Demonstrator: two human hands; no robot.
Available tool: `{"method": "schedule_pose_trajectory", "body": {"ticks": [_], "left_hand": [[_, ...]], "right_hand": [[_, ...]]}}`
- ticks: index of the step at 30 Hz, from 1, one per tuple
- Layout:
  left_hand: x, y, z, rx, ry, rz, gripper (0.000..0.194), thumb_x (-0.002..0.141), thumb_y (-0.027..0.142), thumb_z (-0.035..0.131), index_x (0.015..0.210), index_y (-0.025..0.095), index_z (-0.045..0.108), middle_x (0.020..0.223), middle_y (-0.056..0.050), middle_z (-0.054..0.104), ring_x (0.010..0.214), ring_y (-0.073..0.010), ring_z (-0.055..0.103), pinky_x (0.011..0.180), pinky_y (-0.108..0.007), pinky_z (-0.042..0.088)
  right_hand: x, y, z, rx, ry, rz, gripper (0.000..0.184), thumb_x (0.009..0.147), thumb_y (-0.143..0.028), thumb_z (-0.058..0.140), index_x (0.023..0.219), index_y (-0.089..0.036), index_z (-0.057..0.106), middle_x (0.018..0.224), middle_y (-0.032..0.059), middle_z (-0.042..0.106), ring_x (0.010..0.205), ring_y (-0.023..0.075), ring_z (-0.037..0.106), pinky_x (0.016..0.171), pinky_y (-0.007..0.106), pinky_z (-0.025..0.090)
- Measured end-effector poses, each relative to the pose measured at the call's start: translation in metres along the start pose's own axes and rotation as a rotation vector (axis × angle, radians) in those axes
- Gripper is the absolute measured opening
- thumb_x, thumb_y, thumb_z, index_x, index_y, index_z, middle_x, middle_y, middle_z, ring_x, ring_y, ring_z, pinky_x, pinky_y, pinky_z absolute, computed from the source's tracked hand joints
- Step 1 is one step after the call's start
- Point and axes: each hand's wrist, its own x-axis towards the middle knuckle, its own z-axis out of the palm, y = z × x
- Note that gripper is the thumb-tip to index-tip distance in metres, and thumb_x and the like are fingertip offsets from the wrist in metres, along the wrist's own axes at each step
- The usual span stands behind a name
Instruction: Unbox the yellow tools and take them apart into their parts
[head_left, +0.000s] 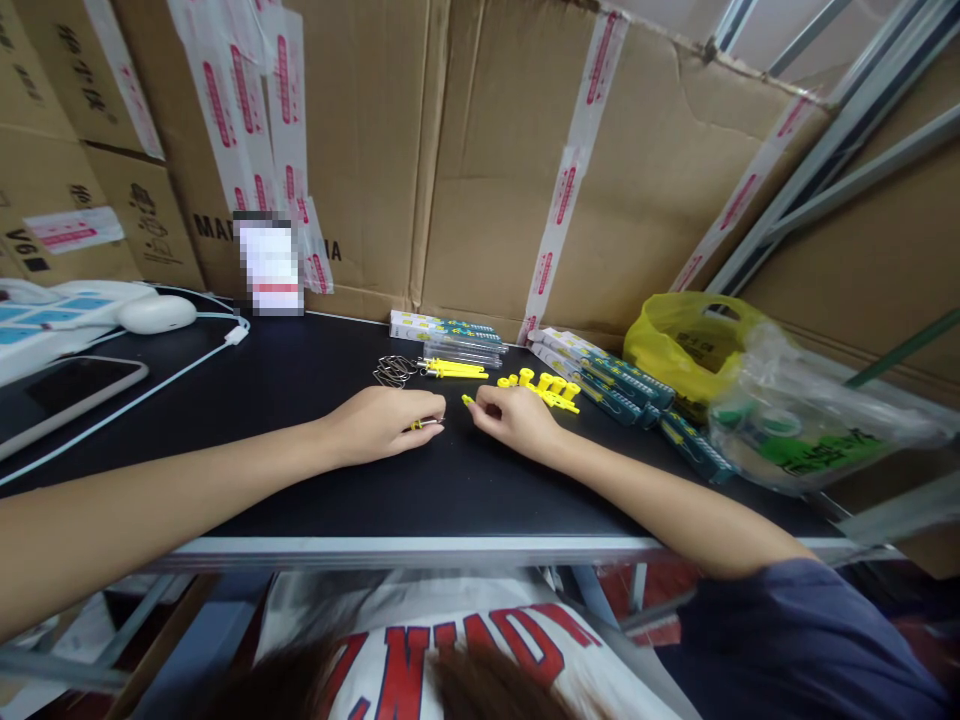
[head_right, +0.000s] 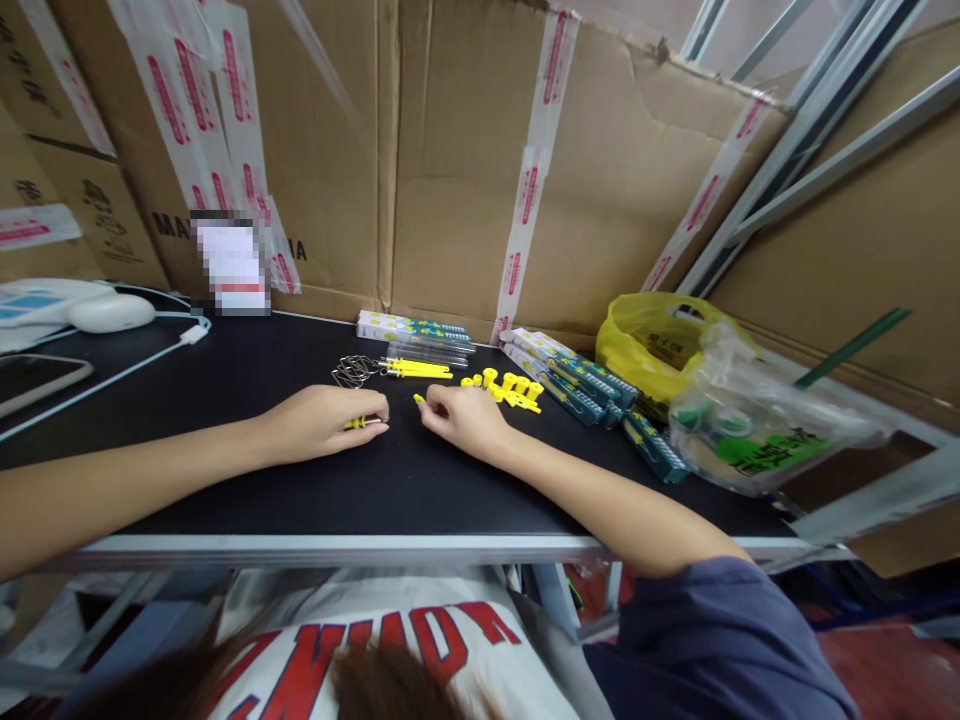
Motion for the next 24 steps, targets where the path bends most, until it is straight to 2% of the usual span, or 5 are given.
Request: {"method": "schedule_pose_trajectory", "body": {"ticks": [4, 8, 15, 19, 24], "left_hand": [[-0.001, 0.0, 0.0, -0.021, -0.001, 0.004, 0.019, 0.094, 0.034, 0.041, 0.095, 0.021, 0.055, 0.09, 0.001, 0.063, 0.08, -0.0137, 0.06, 0.067, -0.022, 0.038], [0.0, 0.002, -0.002, -0.019, 0.023, 0.001, 0.022, 0.095, 0.035, 0.04, 0.096, 0.021, 0.056, 0.093, 0.0, 0.062, 0.082, -0.0134, 0.06, 0.07, -0.022, 0.039], [0.0, 0.001, -0.003, 0.04, 0.085, -0.004, 0.023, 0.094, 0.036, 0.042, 0.093, 0.021, 0.06, 0.087, 0.0, 0.065, 0.083, -0.0156, 0.059, 0.072, -0.025, 0.04], [0.0, 0.0, -0.001, 0.035, 0.114, -0.018, 0.024, 0.093, 0.037, 0.043, 0.093, 0.021, 0.061, 0.088, 0.001, 0.067, 0.084, -0.0157, 0.06, 0.071, -0.024, 0.04], [-0.001, 0.002, -0.003, -0.023, 0.186, -0.036, 0.025, 0.093, 0.038, 0.044, 0.093, 0.02, 0.061, 0.09, 0.001, 0.067, 0.08, -0.0137, 0.063, 0.069, -0.023, 0.042]], "right_hand": [[0.002, -0.001, -0.004, -0.131, -0.013, 0.0, 0.027, 0.088, -0.034, 0.05, 0.069, -0.017, 0.058, 0.062, 0.0002, 0.06, 0.055, 0.0102, 0.052, 0.052, 0.022, 0.023], [0.007, 0.007, -0.019, -0.327, -0.041, 0.051, 0.02, 0.089, -0.033, 0.049, 0.083, -0.018, 0.061, 0.078, 0.0043, 0.066, 0.066, 0.0142, 0.058, 0.052, 0.024, 0.026], [0.011, 0.03, -0.053, -0.692, -0.258, 0.249, 0.021, 0.088, -0.021, 0.047, 0.094, -0.012, 0.064, 0.095, 0.0148, 0.068, 0.085, 0.0237, 0.065, 0.062, 0.026, 0.044], [0.012, 0.041, -0.059, -0.749, -0.399, 0.37, 0.025, 0.085, -0.014, 0.046, 0.097, -0.011, 0.068, 0.097, 0.0172, 0.069, 0.091, 0.0289, 0.067, 0.068, 0.032, 0.049], [0.011, 0.046, -0.055, -0.739, -0.481, 0.455, 0.03, 0.086, -0.012, 0.044, 0.103, -0.011, 0.069, 0.1, 0.0197, 0.069, 0.095, 0.0275, 0.066, 0.075, 0.035, 0.05]]}}
